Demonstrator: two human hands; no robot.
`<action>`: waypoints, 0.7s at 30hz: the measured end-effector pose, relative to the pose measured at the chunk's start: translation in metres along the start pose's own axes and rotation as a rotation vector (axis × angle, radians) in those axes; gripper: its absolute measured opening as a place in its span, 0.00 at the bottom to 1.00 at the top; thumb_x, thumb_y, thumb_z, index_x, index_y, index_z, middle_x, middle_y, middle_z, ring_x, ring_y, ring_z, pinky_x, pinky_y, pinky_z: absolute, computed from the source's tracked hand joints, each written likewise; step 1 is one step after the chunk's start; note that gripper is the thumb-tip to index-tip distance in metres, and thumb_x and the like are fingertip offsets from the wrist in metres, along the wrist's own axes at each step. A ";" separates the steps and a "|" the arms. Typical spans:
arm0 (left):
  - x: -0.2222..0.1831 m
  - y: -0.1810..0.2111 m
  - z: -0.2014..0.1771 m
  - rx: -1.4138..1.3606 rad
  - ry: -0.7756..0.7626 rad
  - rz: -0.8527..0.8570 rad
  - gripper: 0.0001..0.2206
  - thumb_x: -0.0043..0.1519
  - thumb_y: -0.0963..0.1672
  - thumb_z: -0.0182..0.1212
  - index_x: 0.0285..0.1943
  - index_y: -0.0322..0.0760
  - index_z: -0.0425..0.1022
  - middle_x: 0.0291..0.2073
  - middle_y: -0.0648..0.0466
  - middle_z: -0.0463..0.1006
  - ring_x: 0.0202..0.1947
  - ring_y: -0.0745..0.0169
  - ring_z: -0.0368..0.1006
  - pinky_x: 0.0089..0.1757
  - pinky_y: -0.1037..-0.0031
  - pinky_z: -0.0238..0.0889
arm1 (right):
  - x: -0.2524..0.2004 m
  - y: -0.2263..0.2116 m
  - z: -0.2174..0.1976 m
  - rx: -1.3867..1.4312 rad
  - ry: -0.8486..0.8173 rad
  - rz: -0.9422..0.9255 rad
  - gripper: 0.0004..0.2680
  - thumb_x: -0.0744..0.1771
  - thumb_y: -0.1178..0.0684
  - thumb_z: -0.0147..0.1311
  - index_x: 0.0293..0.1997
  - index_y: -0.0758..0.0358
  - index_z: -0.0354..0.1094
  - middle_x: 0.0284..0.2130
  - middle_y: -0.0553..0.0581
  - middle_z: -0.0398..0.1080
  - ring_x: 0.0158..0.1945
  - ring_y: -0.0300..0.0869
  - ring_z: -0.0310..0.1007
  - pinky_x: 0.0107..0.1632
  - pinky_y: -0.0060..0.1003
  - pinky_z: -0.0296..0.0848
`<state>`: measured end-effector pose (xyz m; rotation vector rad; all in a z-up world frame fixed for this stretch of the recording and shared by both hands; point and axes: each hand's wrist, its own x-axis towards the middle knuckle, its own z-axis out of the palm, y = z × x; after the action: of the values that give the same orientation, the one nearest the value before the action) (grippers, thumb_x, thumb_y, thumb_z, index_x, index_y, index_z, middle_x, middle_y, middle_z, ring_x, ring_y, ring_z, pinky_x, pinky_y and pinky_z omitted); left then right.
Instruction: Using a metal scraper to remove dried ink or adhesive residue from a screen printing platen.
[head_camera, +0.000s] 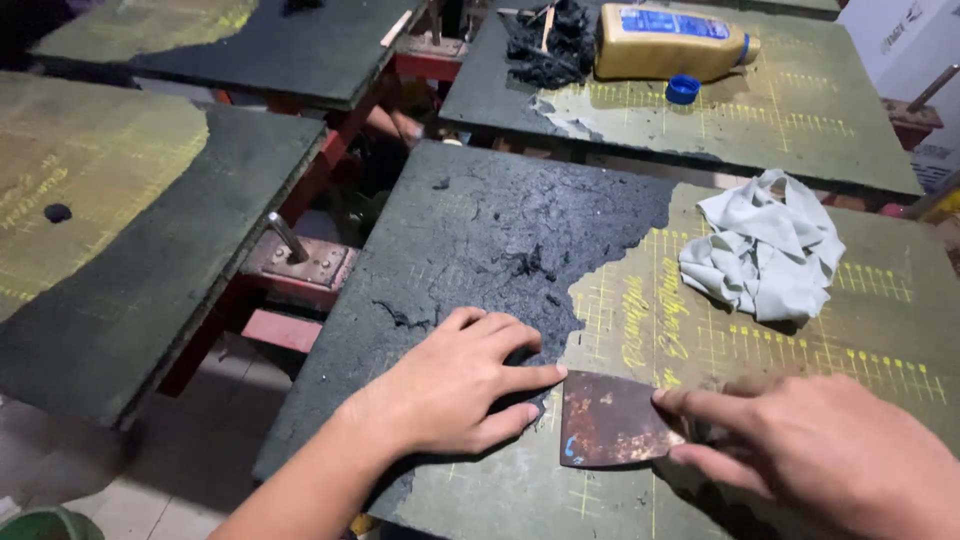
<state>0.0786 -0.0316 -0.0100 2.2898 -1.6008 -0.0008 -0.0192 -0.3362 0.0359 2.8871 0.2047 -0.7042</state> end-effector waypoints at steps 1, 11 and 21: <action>0.000 0.000 0.005 0.042 0.018 0.016 0.19 0.64 0.51 0.53 0.61 0.47 0.78 0.55 0.46 0.74 0.55 0.45 0.68 0.50 0.52 0.56 | -0.001 -0.005 0.001 -0.077 -0.090 0.039 0.20 0.66 0.19 0.42 0.65 0.07 0.52 0.45 0.33 0.75 0.44 0.45 0.81 0.44 0.48 0.81; -0.001 0.002 0.003 -0.013 0.050 -0.016 0.15 0.66 0.49 0.52 0.55 0.42 0.79 0.52 0.48 0.76 0.53 0.47 0.70 0.53 0.53 0.58 | 0.000 -0.032 -0.019 -0.128 -0.201 0.028 0.17 0.69 0.19 0.35 0.62 0.19 0.49 0.37 0.47 0.71 0.40 0.55 0.78 0.42 0.56 0.77; -0.004 -0.004 -0.002 -0.102 0.087 -0.008 0.17 0.66 0.49 0.52 0.56 0.36 0.77 0.51 0.48 0.80 0.51 0.46 0.73 0.54 0.55 0.59 | 0.008 -0.004 -0.008 0.206 0.010 -0.064 0.19 0.65 0.23 0.46 0.65 0.12 0.58 0.35 0.40 0.82 0.36 0.41 0.85 0.43 0.39 0.79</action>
<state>0.0815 -0.0262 -0.0100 2.1882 -1.5134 0.0143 -0.0092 -0.3296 0.0388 3.0922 0.2407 -0.7631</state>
